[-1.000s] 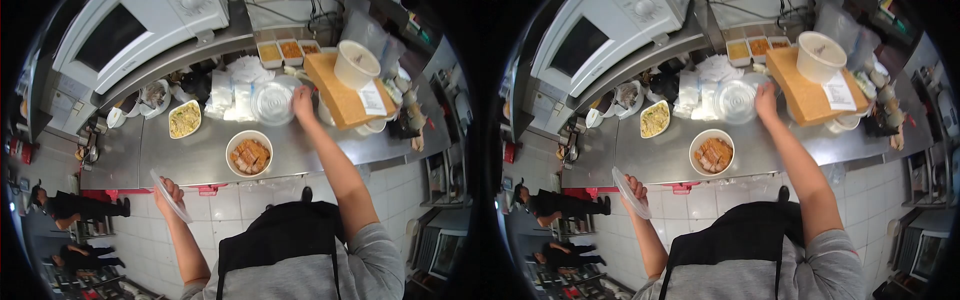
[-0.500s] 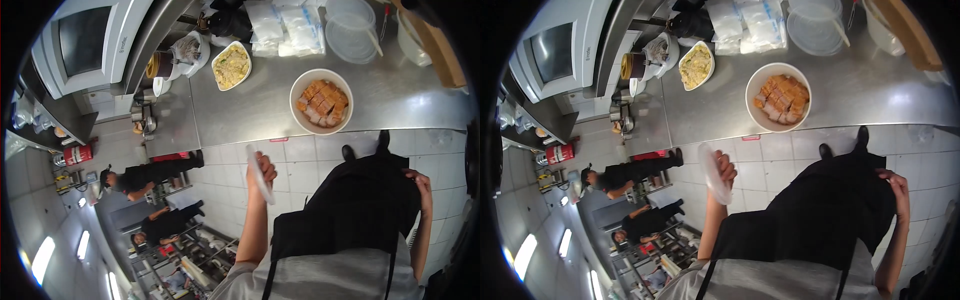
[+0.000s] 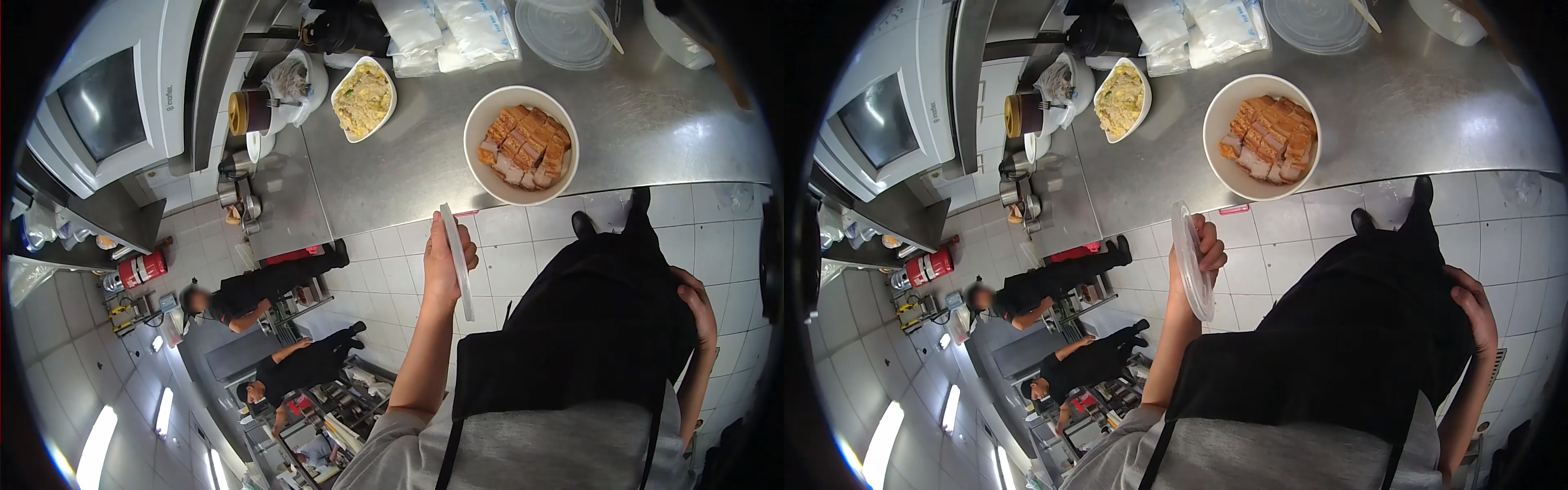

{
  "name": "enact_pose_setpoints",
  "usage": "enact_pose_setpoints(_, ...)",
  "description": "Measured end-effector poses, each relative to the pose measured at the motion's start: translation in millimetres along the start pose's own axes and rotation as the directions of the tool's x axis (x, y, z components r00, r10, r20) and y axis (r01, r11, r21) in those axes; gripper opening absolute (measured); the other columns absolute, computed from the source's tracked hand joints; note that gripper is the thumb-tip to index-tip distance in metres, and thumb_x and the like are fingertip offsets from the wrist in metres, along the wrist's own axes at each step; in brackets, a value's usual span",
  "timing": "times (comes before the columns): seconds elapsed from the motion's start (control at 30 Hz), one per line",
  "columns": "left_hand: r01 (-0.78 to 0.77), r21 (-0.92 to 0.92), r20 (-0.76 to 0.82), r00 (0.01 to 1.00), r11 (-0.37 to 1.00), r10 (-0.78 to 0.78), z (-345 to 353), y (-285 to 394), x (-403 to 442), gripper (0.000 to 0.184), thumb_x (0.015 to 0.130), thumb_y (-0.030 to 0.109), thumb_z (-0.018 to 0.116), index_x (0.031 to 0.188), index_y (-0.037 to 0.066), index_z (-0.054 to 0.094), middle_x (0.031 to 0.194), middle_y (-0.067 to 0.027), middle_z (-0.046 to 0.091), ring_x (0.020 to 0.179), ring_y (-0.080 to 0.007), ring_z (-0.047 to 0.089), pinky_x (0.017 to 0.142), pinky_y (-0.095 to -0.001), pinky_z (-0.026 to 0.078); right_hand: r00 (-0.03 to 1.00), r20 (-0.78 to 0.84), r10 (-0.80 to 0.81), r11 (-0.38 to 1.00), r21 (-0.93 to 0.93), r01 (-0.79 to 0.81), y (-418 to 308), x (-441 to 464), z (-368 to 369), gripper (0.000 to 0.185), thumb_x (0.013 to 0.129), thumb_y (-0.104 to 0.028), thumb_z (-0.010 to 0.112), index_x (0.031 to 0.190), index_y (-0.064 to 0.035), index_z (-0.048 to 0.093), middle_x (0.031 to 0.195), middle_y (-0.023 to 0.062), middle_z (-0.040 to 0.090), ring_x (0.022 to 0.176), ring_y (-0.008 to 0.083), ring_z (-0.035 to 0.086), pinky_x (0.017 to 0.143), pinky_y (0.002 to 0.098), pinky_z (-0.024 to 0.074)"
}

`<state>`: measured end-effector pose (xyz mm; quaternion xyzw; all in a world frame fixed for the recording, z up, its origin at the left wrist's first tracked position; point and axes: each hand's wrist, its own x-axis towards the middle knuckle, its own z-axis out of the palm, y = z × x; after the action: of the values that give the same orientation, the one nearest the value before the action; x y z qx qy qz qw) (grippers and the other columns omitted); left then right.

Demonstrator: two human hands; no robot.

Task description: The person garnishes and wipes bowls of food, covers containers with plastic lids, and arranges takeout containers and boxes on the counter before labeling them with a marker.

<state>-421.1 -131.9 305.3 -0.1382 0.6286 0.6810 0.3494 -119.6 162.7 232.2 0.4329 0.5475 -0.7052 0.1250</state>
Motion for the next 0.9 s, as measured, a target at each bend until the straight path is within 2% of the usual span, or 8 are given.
enact_pose_setpoints(0.1, 0.058, -0.316, 0.242, 0.97, 0.947, 0.022, -21, -10, 7, 0.009, 0.09, 0.016, 0.044, 0.091, 0.007, 0.046, 0.061, -0.0025, 0.039, 0.039, -0.0087, 0.032, 0.037, -0.0211, 0.023, 0.998, 0.049, -0.034, 0.999, -0.031, 0.036, -3, 1, 1, 0.06, 0.071, -0.039, 0.056, 0.116, 0.0001, 0.055, 0.113, 0.011, 0.056, 0.106, 0.0212, 0.048, 0.094, 0.03, 0.0329)
enact_pose_setpoints(0.2, 0.054, -0.315, 0.207, 0.978, 0.948, 0.013, -17, -10, 7, 0.009, 0.09, 0.016, 0.044, 0.091, 0.008, 0.046, 0.061, -0.0025, 0.039, 0.039, -0.0085, 0.032, 0.037, -0.0209, 0.022, 0.995, 0.084, -0.056, 0.996, -0.061, 0.061, -5, 2, 2, 0.059, 0.072, -0.039, 0.055, 0.117, 0.0, 0.055, 0.114, 0.0105, 0.055, 0.107, 0.021, 0.047, 0.094, 0.0299, 0.0328)
enact_pose_setpoints(0.3, 0.002, 0.028, 0.022, 1.0, 1.0, -0.003, 3, 2, 3, 0.046, 0.094, 0.049, 0.031, 0.063, 0.015, 0.034, 0.051, 0.0037, 0.029, 0.04, -0.0062, 0.025, 0.036, -0.0223, 0.021, 0.998, 0.047, -0.042, 0.995, -0.089, 0.046, -8, -1, 4, 0.059, 0.072, -0.039, 0.055, 0.117, -0.0014, 0.055, 0.115, 0.0112, 0.054, 0.11, 0.0223, 0.046, 0.095, 0.031, 0.0323)
enact_pose_setpoints(0.4, 0.014, 0.022, 0.002, 1.0, 1.0, -0.014, 6, 2, 3, 0.047, 0.094, 0.049, 0.031, 0.063, 0.014, 0.035, 0.051, 0.0037, 0.029, 0.04, -0.0064, 0.025, 0.036, -0.0225, 0.021, 0.999, -0.013, -0.04, 0.992, -0.12, 0.038, -6, -2, 5, 0.058, 0.072, -0.04, 0.055, 0.117, -0.003, 0.056, 0.116, 0.0118, 0.054, 0.112, 0.0236, 0.045, 0.096, 0.0321, 0.0317)
enact_pose_setpoints(0.5, 0.057, -0.293, 0.193, 0.981, 0.954, 0.001, -13, -8, 9, 0.009, 0.09, 0.015, 0.042, 0.09, 0.008, 0.047, 0.06, -0.0022, 0.039, 0.037, -0.0077, 0.031, 0.036, -0.0205, 0.022, 0.999, -0.014, -0.04, 0.989, -0.142, 0.038, -8, -2, 4, 0.057, 0.073, -0.04, 0.054, 0.117, -0.0031, 0.056, 0.117, 0.0121, 0.053, 0.114, 0.0239, 0.044, 0.098, 0.0329, 0.0307)
enact_pose_setpoints(0.7, 0.005, 0.02, 0.005, 1.0, 1.0, -0.005, 6, 6, 3, 0.048, 0.094, 0.049, 0.031, 0.061, 0.014, 0.035, 0.051, 0.0037, 0.029, 0.04, -0.0064, 0.025, 0.036, -0.0221, 0.021, 0.987, -0.129, -0.1, 0.988, -0.134, 0.083, 11, -5, -6, 0.054, 0.081, -0.044, 0.051, 0.114, -0.0013, 0.057, 0.113, 0.0129, 0.056, 0.109, 0.0237, 0.049, 0.097, 0.0336, 0.0321)
enact_pose_setpoints(0.8, 0.008, -0.002, 0.024, 1.0, 1.0, -0.008, 0, 5, 3, 0.048, 0.094, 0.049, 0.03, 0.061, 0.014, 0.035, 0.051, 0.0036, 0.029, 0.04, -0.0062, 0.025, 0.036, -0.022, 0.021, 0.931, -0.282, -0.231, 0.966, -0.18, 0.185, 36, -27, -1, 0.044, 0.09, -0.034, 0.046, 0.114, 0.0025, 0.054, 0.114, 0.014, 0.056, 0.108, 0.024, 0.051, 0.097, 0.0339, 0.0342)
enact_pose_setpoints(0.9, 0.057, -0.295, 0.207, 0.978, 0.954, 0.005, -17, -10, 10, 0.01, 0.091, 0.017, 0.043, 0.089, 0.008, 0.046, 0.06, -0.002, 0.039, 0.038, -0.0081, 0.031, 0.036, -0.0205, 0.023, 0.775, -0.449, -0.445, 0.872, -0.414, 0.261, 21, -48, 37, 0.037, 0.091, -0.022, 0.044, 0.116, 0.0037, 0.052, 0.113, 0.0153, 0.056, 0.109, 0.0248, 0.051, 0.097, 0.0342, 0.0345)
